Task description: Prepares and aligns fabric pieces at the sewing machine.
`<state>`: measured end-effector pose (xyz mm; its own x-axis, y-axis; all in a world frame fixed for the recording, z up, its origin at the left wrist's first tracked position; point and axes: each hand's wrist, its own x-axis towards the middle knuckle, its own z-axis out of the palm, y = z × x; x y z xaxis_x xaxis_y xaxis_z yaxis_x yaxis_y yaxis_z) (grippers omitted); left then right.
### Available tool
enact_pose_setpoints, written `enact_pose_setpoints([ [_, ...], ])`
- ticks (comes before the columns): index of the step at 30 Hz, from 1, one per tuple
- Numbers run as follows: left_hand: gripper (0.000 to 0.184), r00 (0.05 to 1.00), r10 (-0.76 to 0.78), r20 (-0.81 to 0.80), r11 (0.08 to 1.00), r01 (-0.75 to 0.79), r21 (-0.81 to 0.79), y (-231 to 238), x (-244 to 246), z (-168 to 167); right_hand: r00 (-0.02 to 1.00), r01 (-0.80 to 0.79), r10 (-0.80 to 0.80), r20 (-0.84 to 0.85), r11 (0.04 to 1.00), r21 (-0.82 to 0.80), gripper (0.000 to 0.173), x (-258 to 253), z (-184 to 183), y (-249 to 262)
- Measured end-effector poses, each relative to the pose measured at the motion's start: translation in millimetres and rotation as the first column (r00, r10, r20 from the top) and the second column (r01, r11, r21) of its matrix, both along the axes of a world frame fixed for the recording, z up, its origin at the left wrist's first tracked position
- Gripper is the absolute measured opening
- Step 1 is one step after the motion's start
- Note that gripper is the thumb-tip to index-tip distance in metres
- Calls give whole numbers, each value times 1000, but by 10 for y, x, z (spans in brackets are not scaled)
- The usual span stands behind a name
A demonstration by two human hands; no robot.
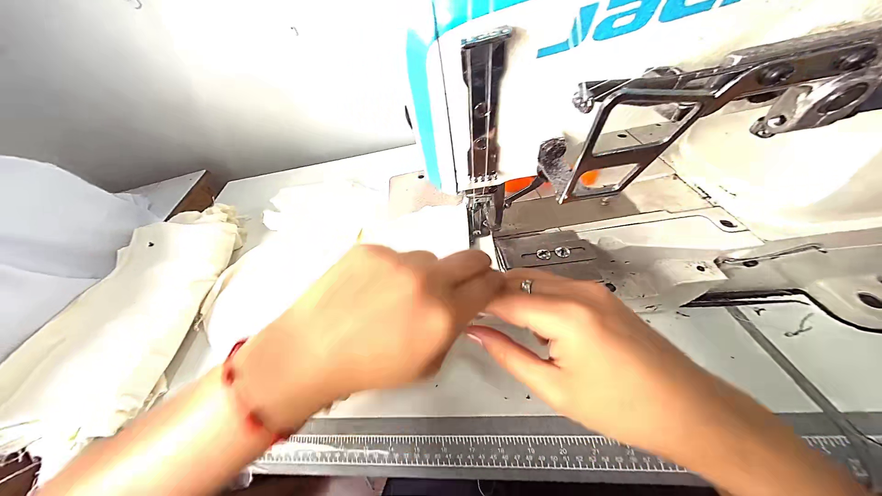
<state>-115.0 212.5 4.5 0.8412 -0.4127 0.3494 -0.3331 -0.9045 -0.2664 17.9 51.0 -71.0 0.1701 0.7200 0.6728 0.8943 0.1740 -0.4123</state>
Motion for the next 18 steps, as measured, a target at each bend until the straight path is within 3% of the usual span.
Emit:
enact_pose_setpoints([
  [2, 17, 994, -53, -92, 998, 56, 28, 112, 253, 70, 999, -43, 43, -12, 996, -72, 24, 151, 120, 2],
  [7, 23, 996, -49, -76, 997, 54, 62, 268, 365, 332, 969, -163, 108, -222, 956, -246, 25, 473, 280, 63],
  [16, 20, 988, -60, -143, 998, 64, 28, 293, 369, 194, 927, -253, 195, -320, 956, -151, 6, 468, 218, 125],
  [18, 21, 989, -91, -117, 995, 94, 24, 270, 370, 235, 942, -236, 178, -286, 955, -181, 14, 471, 221, 123],
])
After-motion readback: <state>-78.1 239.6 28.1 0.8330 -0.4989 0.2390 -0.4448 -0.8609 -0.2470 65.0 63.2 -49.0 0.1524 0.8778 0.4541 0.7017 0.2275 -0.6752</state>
